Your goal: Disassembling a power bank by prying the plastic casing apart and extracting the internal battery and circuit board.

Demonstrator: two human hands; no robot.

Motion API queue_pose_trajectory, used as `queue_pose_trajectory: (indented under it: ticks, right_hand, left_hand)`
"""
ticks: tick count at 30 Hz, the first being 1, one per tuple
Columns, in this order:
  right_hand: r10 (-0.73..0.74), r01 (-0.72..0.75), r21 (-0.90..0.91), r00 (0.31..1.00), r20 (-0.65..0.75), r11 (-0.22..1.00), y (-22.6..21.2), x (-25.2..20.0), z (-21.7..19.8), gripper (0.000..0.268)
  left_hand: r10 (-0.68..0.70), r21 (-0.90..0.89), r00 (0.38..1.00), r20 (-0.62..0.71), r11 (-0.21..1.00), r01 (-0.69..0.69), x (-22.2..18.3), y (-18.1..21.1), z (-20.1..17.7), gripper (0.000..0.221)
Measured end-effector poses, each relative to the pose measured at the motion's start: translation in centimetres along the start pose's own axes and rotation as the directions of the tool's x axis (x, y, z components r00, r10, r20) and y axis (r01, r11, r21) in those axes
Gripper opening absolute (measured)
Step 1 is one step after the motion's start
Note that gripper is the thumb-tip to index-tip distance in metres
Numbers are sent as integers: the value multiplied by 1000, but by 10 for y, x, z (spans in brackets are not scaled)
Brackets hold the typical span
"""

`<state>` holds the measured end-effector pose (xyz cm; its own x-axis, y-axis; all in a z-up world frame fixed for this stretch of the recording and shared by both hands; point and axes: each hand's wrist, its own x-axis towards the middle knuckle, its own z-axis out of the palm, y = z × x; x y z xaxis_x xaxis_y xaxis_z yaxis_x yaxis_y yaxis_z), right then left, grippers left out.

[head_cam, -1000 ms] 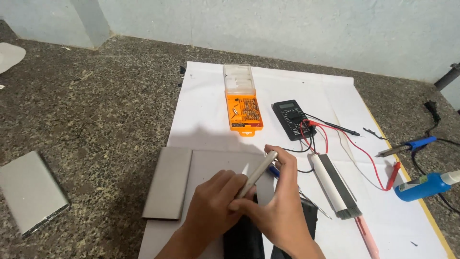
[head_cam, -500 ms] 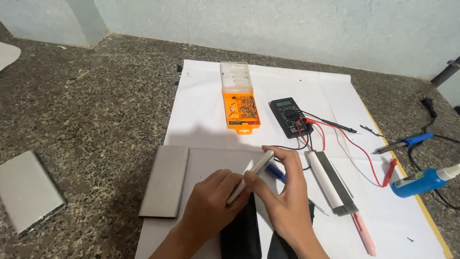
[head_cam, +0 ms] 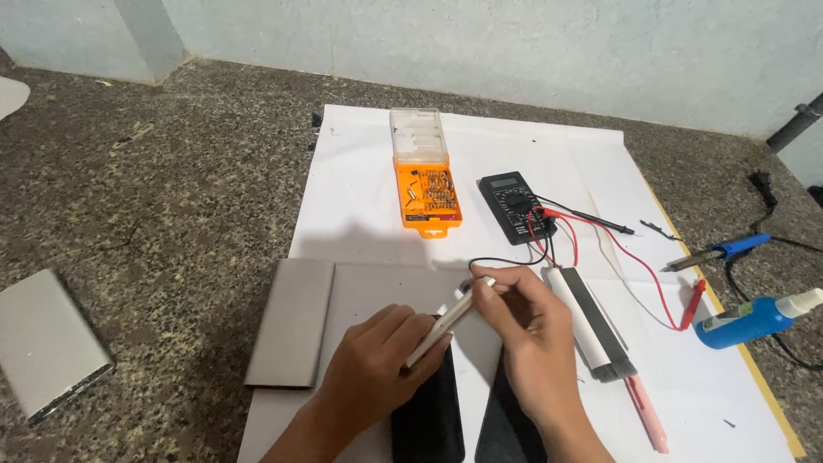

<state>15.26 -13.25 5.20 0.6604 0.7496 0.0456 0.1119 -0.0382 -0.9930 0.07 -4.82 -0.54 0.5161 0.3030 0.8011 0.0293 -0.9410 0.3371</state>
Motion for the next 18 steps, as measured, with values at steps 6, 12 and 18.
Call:
queue_pose_trajectory:
  ticks: [6, 12, 18]
  right_hand:
    - [-52, 49, -70, 998, -46, 996, -3, -2, -5, 23]
    - [-189, 202, -39, 958, 218, 979, 2, 0, -35, 42]
    - [-644, 685, -436, 717, 265, 584, 2, -64, -27, 43]
  left_hand:
    - [-1, -23, 1000, 29, 1000, 2, 3, -3, -9, 16]
    - [-57, -247, 998, -35, 968, 47, 6, -12, -17, 18]
    - [9, -432, 995, 97, 901, 34, -5, -34, -13, 39]
